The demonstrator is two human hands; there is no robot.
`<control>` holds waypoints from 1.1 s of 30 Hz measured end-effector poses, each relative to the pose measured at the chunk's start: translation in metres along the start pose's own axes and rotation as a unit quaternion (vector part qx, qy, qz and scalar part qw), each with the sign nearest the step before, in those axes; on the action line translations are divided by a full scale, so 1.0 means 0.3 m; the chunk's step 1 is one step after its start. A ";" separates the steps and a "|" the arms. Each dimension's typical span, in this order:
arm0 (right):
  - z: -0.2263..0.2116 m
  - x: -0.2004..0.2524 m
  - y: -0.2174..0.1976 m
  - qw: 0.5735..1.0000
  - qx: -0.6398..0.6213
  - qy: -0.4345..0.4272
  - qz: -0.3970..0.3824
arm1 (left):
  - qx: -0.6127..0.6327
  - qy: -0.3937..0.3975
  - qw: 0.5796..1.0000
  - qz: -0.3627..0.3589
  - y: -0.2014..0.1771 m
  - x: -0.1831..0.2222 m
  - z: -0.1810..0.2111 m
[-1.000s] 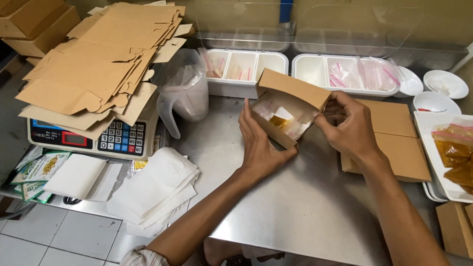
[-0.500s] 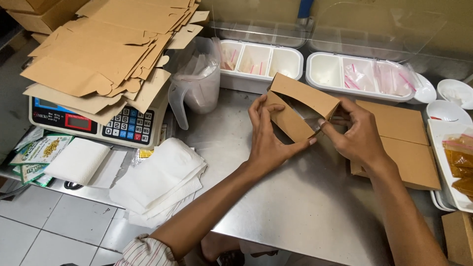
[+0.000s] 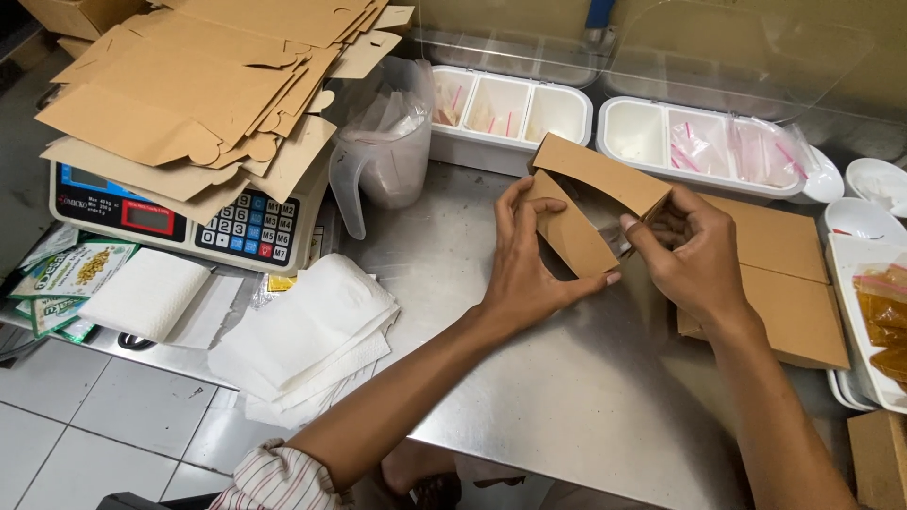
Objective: Assembling cardboard food boxes and filling them with small condiment packets.
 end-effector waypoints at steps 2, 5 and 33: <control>-0.036 0.006 0.006 1.000 0.006 -0.006 -0.004 | -0.002 0.005 1.000 -0.008 0.005 0.001 -0.001; -0.073 0.009 0.013 1.000 0.012 -0.009 -0.015 | -0.002 0.007 1.000 -0.011 0.006 0.001 -0.003; -0.308 0.038 0.065 0.988 -0.011 0.084 -0.130 | -0.085 -0.026 0.995 0.038 -0.014 -0.012 -0.037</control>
Point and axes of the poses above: each hand's wrist, its own x-axis away from the middle knuckle, its own y-axis out of the palm, z = x × y, the point moved 7 cm from there along -x, towards the middle knuckle, and after that the axes turned 1 degree about -x, right-handed, at the moved point
